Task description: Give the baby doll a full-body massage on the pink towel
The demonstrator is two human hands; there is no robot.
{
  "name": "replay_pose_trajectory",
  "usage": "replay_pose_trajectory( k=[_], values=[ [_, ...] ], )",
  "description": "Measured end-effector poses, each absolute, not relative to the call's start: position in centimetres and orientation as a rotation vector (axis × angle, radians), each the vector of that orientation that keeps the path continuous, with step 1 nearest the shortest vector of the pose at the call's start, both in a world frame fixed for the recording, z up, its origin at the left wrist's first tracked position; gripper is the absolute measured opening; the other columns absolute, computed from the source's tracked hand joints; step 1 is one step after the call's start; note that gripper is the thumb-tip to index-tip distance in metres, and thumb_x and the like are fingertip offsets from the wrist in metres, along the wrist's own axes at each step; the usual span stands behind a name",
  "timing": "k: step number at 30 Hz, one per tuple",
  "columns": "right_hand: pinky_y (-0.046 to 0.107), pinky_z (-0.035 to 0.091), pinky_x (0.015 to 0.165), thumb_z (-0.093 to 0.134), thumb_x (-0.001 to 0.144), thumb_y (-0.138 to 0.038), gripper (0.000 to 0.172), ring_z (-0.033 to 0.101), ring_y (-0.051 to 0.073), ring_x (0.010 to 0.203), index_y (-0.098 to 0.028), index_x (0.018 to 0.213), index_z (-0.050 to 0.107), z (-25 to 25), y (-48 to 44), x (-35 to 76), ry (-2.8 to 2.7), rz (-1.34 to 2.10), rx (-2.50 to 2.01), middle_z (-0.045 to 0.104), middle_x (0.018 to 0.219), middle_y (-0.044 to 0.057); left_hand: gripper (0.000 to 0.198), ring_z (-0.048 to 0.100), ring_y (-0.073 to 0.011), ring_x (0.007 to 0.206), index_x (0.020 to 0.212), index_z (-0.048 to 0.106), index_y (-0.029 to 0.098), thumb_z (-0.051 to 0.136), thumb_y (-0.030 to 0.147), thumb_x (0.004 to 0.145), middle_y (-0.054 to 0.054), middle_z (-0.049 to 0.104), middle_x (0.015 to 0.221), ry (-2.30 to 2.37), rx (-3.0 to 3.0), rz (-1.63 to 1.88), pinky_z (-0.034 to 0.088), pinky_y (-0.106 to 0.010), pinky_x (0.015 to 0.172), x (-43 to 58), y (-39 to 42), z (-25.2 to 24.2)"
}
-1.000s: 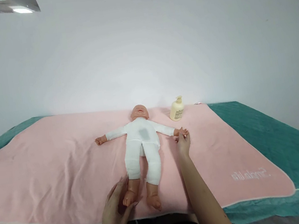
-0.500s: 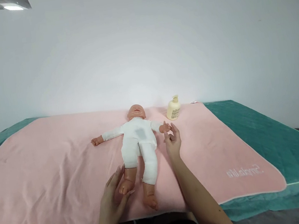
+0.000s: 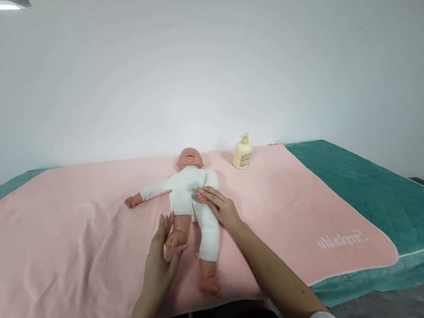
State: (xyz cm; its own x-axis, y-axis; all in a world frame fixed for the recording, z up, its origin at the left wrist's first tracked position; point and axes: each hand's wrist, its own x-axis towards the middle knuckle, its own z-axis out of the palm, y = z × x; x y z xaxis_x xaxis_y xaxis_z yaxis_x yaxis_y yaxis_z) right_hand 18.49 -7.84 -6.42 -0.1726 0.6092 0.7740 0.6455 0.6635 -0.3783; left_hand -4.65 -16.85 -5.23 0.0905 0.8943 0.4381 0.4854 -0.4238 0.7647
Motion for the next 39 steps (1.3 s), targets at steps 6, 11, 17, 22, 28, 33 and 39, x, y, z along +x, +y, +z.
replay_pose_trajectory(
  k=[6,11,17,22,28,33,39],
  values=[
    [0.031,0.055,0.098,0.045,0.096,-0.015,0.045,0.060,0.015,0.120,-0.035,0.135,0.054,-6.5,-7.7,18.4,-1.947,-0.034,-1.014,0.060,0.133,-0.002,0.079,0.044,-0.0266,0.135,0.154,0.010,0.024,0.055,0.034,0.089,-0.015,0.043,0.149,1.304,2.027,1.297,0.042,-0.047,0.106,-4.6,-14.1,-3.7],
    [0.031,0.054,0.099,0.042,0.096,-0.013,0.045,0.059,0.014,0.121,-0.035,0.134,0.054,-6.5,-7.7,18.4,-1.966,0.034,-1.019,0.058,0.135,-0.003,0.076,0.041,-0.0266,0.137,0.154,0.013,0.022,0.053,0.034,0.090,-0.016,0.042,0.149,1.294,2.054,1.270,0.040,-0.046,0.107,-4.6,-13.1,-3.5],
    [0.031,0.054,0.098,0.041,0.096,-0.014,0.045,0.059,0.014,0.121,-0.035,0.133,0.055,-6.6,-7.6,18.4,-1.960,0.054,-1.017,0.059,0.134,-0.002,0.072,0.039,-0.0261,0.138,0.153,0.016,0.023,0.052,0.033,0.092,-0.015,0.040,0.151,1.273,2.074,1.286,0.040,-0.045,0.107,-4.7,-13.5,-4.3],
    [0.029,0.054,0.097,0.041,0.097,-0.019,0.040,0.059,0.014,0.120,-0.032,0.131,0.058,-6.5,-7.6,18.4,-1.908,0.043,-1.008,0.061,0.132,0.000,0.066,0.039,-0.0265,0.139,0.151,0.022,0.023,0.052,0.033,0.093,-0.014,0.040,0.151,1.281,2.058,1.265,0.038,-0.045,0.109,-5.0,-14.4,-4.1],
    [0.029,0.057,0.080,0.051,0.093,-0.028,0.034,0.066,0.015,0.092,-0.027,0.126,0.061,-6.8,-7.7,18.8,-1.594,0.135,-1.060,0.063,0.126,0.005,0.065,0.043,-0.0289,0.135,0.149,0.026,0.024,0.054,0.029,0.091,-0.013,0.043,0.148,1.250,2.193,1.373,0.039,-0.048,0.108,-5.6,-16.0,-3.8],
    [0.023,0.044,0.053,0.055,0.088,-0.039,0.044,0.049,0.007,0.053,-0.020,0.128,0.056,-6.2,-7.7,20.2,-1.134,0.283,-1.293,0.067,0.111,0.006,0.066,0.047,-0.0303,0.131,0.148,0.026,0.025,0.055,0.027,0.090,-0.014,0.047,0.144,1.206,2.244,1.399,0.042,-0.050,0.104,-6.2,-17.5,-5.0],
    [0.029,0.051,0.066,0.052,0.086,-0.050,0.055,0.062,0.012,0.064,-0.015,0.128,0.051,-5.3,-7.9,22.5,-0.741,0.352,-1.377,0.062,0.121,0.012,0.064,0.054,-0.0302,0.123,0.147,0.031,0.025,0.056,0.029,0.088,-0.014,0.053,0.139,1.192,2.317,1.335,0.047,-0.048,0.099,-7.2,-19.2,-6.8]
  ],
)
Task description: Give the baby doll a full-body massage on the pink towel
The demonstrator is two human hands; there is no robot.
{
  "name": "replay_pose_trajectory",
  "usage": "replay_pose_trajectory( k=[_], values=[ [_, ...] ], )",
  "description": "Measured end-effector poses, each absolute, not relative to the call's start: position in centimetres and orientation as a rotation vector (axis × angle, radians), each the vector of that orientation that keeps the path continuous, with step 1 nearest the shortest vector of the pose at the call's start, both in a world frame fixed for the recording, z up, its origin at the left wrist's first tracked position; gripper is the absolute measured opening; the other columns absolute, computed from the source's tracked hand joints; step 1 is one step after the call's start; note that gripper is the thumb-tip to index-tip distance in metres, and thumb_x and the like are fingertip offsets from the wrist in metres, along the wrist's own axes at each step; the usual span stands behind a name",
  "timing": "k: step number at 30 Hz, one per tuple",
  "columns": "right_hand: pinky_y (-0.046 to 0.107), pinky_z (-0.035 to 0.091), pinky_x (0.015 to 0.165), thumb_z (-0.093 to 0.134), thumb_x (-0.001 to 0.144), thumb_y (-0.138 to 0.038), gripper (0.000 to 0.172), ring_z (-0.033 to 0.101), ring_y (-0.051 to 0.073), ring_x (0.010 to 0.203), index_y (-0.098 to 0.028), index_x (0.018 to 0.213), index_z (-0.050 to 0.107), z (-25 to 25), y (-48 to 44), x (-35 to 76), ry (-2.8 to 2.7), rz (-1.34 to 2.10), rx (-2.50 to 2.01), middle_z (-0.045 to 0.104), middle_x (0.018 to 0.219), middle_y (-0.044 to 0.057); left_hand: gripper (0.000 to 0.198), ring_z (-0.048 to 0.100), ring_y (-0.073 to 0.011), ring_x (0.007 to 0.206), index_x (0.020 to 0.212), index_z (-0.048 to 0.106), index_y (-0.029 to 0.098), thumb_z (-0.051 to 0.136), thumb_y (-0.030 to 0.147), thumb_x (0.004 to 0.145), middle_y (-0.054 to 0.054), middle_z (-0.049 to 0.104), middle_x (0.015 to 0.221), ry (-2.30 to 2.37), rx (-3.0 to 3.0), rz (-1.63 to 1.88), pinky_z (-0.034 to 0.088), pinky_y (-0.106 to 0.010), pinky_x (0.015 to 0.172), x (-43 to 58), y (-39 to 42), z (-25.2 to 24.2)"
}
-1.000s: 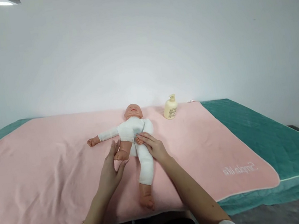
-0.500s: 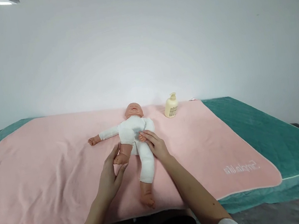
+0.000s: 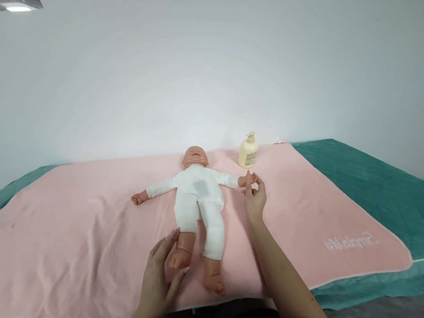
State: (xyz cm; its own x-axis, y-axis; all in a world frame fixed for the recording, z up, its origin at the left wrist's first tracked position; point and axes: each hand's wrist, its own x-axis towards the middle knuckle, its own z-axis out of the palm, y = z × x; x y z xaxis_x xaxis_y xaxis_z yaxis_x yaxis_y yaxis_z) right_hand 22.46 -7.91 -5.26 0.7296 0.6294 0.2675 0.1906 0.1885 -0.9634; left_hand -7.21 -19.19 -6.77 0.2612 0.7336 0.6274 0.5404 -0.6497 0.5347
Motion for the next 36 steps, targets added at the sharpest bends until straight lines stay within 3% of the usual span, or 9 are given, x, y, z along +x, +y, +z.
replay_pose_trajectory(
  k=[9,18,24,29,36],
  values=[
    [0.029,0.056,0.062,0.054,0.081,-0.062,0.049,0.066,0.017,0.071,-0.017,0.101,0.052,-6.1,-7.0,23.5,-0.529,0.575,-1.394,0.066,0.096,0.009,0.061,0.056,-0.0305,0.122,0.146,0.030,0.022,0.053,0.030,0.090,-0.017,0.053,0.137,1.315,2.257,1.252,0.052,-0.047,0.095,-7.8,-21.7,-10.0],
    [0.030,0.059,0.065,0.063,0.079,-0.030,0.023,0.067,0.014,0.067,-0.021,0.090,0.045,-6.1,-6.9,24.2,-0.489,0.711,-1.315,0.065,0.083,0.001,0.056,0.062,-0.0290,0.112,0.141,0.040,0.020,0.056,0.030,0.088,-0.013,0.061,0.129,1.385,2.364,1.183,0.055,-0.043,0.090,-8.2,-22.1,-10.9],
    [0.029,0.057,0.063,0.062,0.078,-0.029,0.019,0.066,0.014,0.065,-0.021,0.084,0.047,-5.8,-7.0,24.4,-0.476,0.720,-1.356,0.065,0.079,0.000,0.054,0.063,-0.0284,0.110,0.138,0.043,0.018,0.057,0.031,0.088,-0.013,0.063,0.127,1.419,2.370,1.179,0.055,-0.042,0.089,-8.1,-22.1,-11.4],
    [0.029,0.056,0.064,0.065,0.076,-0.036,0.026,0.066,0.015,0.067,-0.022,0.089,0.047,-6.4,-6.8,24.4,-0.515,0.698,-1.317,0.065,0.082,0.001,0.052,0.064,-0.0286,0.109,0.136,0.048,0.017,0.057,0.032,0.087,-0.013,0.064,0.126,1.430,2.345,1.193,0.055,-0.043,0.089,-8.0,-22.1,-11.4],
    [0.031,0.052,0.070,0.061,0.079,-0.049,0.051,0.064,0.016,0.075,-0.017,0.119,0.053,-6.3,-7.4,22.8,-0.780,0.424,-1.363,0.065,0.109,0.009,0.055,0.063,-0.0290,0.110,0.138,0.044,0.018,0.057,0.033,0.087,-0.014,0.063,0.126,1.446,2.283,1.217,0.055,-0.044,0.088,-7.8,-21.9,-11.1]
  ],
)
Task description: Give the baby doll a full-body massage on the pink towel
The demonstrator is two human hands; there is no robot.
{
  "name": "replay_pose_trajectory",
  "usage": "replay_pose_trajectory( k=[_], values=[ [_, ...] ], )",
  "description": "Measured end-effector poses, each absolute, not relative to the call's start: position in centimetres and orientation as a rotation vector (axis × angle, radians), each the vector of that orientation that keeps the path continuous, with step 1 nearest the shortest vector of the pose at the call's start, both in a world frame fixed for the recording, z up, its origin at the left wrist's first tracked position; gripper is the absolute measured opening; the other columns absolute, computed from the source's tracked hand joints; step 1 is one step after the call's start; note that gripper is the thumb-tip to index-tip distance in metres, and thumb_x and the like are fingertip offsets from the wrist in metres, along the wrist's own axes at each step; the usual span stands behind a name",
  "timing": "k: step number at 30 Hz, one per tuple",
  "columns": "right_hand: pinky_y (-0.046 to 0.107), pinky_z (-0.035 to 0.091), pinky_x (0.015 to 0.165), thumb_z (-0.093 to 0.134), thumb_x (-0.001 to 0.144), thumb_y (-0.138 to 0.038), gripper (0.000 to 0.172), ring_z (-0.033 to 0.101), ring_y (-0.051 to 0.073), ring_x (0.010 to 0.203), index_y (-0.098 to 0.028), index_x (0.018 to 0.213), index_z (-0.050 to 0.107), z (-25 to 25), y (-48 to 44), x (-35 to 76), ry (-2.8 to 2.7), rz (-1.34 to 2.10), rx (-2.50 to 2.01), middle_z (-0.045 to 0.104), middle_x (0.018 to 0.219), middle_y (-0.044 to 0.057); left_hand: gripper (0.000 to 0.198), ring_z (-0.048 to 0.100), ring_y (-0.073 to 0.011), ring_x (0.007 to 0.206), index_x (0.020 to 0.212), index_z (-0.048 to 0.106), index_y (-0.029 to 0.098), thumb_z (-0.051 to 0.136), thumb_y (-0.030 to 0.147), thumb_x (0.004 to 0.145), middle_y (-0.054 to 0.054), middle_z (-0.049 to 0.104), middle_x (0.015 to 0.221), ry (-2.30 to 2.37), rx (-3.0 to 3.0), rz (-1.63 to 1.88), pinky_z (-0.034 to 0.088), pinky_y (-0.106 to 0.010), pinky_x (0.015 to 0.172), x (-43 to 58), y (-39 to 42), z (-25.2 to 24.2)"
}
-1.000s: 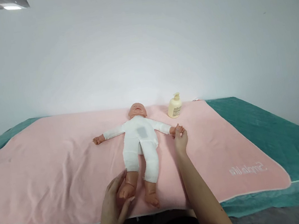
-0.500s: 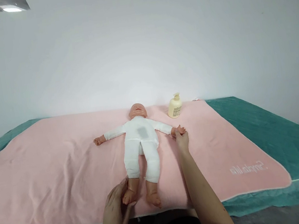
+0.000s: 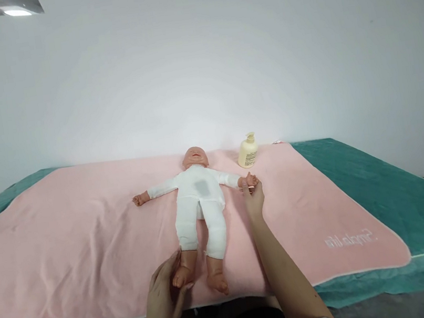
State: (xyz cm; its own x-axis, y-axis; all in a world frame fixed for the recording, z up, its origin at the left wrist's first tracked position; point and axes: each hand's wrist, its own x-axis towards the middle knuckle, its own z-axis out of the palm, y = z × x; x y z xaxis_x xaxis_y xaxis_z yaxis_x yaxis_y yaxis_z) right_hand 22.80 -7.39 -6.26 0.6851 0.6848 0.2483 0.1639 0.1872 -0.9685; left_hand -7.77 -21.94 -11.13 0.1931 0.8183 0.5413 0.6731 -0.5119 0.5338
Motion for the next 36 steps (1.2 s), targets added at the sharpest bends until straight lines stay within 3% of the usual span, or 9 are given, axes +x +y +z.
replay_pose_trajectory(
  k=[6,9,12,15,25,33,36],
  values=[
    [0.027,0.050,0.064,0.063,0.079,-0.043,0.047,0.053,0.011,0.058,-0.019,0.119,0.062,-5.8,-7.6,20.0,-1.084,0.307,-1.321,0.067,0.081,0.001,0.060,0.057,-0.0311,0.121,0.145,0.037,0.020,0.055,0.032,0.089,-0.015,0.056,0.136,1.386,2.125,1.302,0.053,-0.046,0.093,-7.1,-21.3,-10.4],
    [0.029,0.053,0.069,0.061,0.080,-0.041,0.036,0.058,0.013,0.063,-0.025,0.113,0.067,-5.9,-7.2,19.0,-1.331,0.297,-1.248,0.070,0.102,0.004,0.062,0.053,-0.0314,0.126,0.146,0.035,0.021,0.057,0.032,0.088,-0.015,0.052,0.141,1.364,2.056,1.331,0.050,-0.047,0.098,-6.5,-20.5,-9.6],
    [0.032,0.056,0.081,0.057,0.086,-0.039,0.031,0.067,0.018,0.089,-0.027,0.111,0.069,-6.0,-7.0,18.5,-1.556,0.266,-1.148,0.067,0.120,0.005,0.060,0.049,-0.0309,0.130,0.145,0.034,0.020,0.055,0.031,0.090,-0.016,0.048,0.144,1.330,2.013,1.371,0.047,-0.048,0.102,-6.0,-19.3,-8.4],
    [0.034,0.054,0.091,0.052,0.090,-0.036,0.029,0.065,0.020,0.108,-0.026,0.111,0.070,-6.0,-6.9,18.3,-1.671,0.207,-1.097,0.068,0.119,0.005,0.062,0.048,-0.0299,0.132,0.146,0.030,0.020,0.055,0.031,0.090,-0.017,0.046,0.145,1.281,1.980,1.394,0.045,-0.048,0.104,-5.5,-17.8,-6.7],
    [0.036,0.052,0.099,0.050,0.092,-0.028,0.028,0.065,0.018,0.111,-0.031,0.111,0.071,-5.8,-7.0,17.9,-1.804,0.238,-1.118,0.067,0.122,0.000,0.068,0.033,-0.0267,0.142,0.149,0.022,0.022,0.056,0.033,0.091,-0.017,0.036,0.152,1.028,1.766,1.509,0.035,-0.047,0.111,-5.0,-13.1,-4.3],
    [0.035,0.053,0.094,0.053,0.087,-0.030,0.029,0.063,0.019,0.109,-0.027,0.110,0.070,-6.2,-7.2,18.1,-1.631,0.284,-1.105,0.067,0.120,0.004,0.068,0.032,-0.0288,0.142,0.149,0.023,0.021,0.056,0.035,0.091,-0.018,0.035,0.153,1.078,1.727,1.450,0.034,-0.049,0.111,-5.3,-13.9,-4.4],
    [0.029,0.055,0.072,0.058,0.082,-0.034,0.034,0.065,0.015,0.078,-0.021,0.113,0.067,-6.1,-7.6,18.6,-1.363,0.329,-1.192,0.068,0.114,0.006,0.066,0.033,-0.0286,0.142,0.149,0.024,0.022,0.055,0.034,0.091,-0.016,0.035,0.153,1.096,1.754,1.442,0.033,-0.049,0.112,-5.7,-15.2,-4.6]
  ],
)
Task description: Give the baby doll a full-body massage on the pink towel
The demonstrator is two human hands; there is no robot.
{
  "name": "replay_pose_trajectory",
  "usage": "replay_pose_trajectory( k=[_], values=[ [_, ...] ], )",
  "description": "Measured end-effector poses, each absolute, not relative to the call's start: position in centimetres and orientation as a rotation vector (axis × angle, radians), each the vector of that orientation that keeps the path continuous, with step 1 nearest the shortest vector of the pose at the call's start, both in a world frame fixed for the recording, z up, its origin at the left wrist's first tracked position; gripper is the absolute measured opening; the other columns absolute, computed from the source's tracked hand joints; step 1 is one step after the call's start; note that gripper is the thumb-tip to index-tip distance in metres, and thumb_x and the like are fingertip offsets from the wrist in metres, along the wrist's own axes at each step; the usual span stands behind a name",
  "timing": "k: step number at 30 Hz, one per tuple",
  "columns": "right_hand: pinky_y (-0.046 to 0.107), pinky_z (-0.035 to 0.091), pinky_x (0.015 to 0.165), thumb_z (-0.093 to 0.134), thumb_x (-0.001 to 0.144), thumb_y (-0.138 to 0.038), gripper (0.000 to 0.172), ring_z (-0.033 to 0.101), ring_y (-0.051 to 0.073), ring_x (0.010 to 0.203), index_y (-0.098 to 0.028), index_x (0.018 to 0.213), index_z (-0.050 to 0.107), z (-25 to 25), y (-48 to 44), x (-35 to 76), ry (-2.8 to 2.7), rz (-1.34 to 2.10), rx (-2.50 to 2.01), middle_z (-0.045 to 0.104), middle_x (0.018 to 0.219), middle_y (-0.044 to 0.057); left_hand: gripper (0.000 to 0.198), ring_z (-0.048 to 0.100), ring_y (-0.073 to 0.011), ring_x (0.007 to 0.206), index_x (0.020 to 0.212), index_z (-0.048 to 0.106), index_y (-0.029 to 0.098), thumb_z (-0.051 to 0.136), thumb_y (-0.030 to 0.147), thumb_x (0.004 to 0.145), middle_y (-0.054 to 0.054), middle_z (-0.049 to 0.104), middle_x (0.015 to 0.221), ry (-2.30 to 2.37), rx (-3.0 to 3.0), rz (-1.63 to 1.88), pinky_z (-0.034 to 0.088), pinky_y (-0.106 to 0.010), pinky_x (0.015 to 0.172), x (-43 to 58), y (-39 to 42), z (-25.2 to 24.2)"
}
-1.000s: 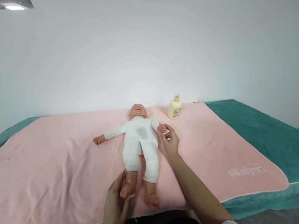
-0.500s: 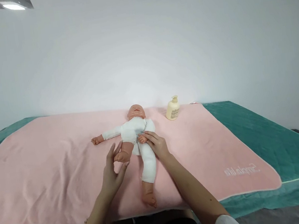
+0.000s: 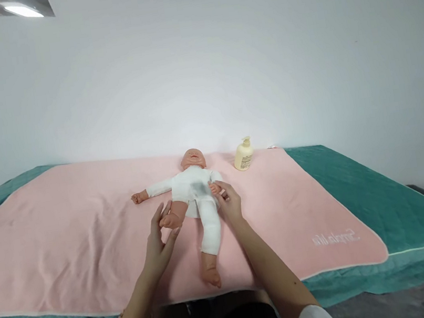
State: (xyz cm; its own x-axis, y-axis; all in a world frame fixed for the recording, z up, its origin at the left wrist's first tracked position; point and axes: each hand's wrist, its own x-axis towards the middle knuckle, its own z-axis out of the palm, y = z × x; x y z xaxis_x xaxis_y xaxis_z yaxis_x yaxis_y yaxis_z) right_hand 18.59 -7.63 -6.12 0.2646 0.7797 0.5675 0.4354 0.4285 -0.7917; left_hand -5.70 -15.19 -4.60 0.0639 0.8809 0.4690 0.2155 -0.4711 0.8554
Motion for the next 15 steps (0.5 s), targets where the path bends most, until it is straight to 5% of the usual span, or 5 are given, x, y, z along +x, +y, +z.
replay_pose_trajectory(
  k=[3,10,15],
  values=[
    [0.024,0.050,0.059,0.061,0.080,-0.039,0.043,0.052,0.007,0.055,-0.017,0.117,0.061,-6.0,-8.1,19.3,-1.047,0.401,-1.230,0.069,0.103,0.005,0.065,0.035,-0.0283,0.141,0.148,0.025,0.023,0.055,0.033,0.092,-0.016,0.037,0.152,1.115,1.815,1.413,0.034,-0.049,0.111,-6.3,-16.9,-5.0],
    [0.027,0.054,0.070,0.059,0.078,-0.049,0.059,0.064,0.013,0.075,-0.017,0.126,0.047,-7.0,-8.6,22.0,-0.553,0.545,-1.243,0.064,0.109,0.009,0.063,0.046,-0.0280,0.134,0.145,0.029,0.020,0.056,0.031,0.090,-0.018,0.045,0.146,1.224,1.920,1.314,0.042,-0.048,0.107,-8.2,-20.9,-8.2],
    [0.031,0.055,0.075,0.056,0.080,-0.052,0.076,0.066,0.015,0.086,-0.022,0.144,0.026,-7.5,-11.0,21.7,-0.535,0.539,-1.238,0.047,0.137,0.017,0.059,0.054,-0.0289,0.125,0.142,0.038,0.020,0.058,0.031,0.087,-0.015,0.055,0.137,1.294,2.110,1.258,0.045,-0.049,0.103,-9.2,-22.1,-10.1]
  ],
)
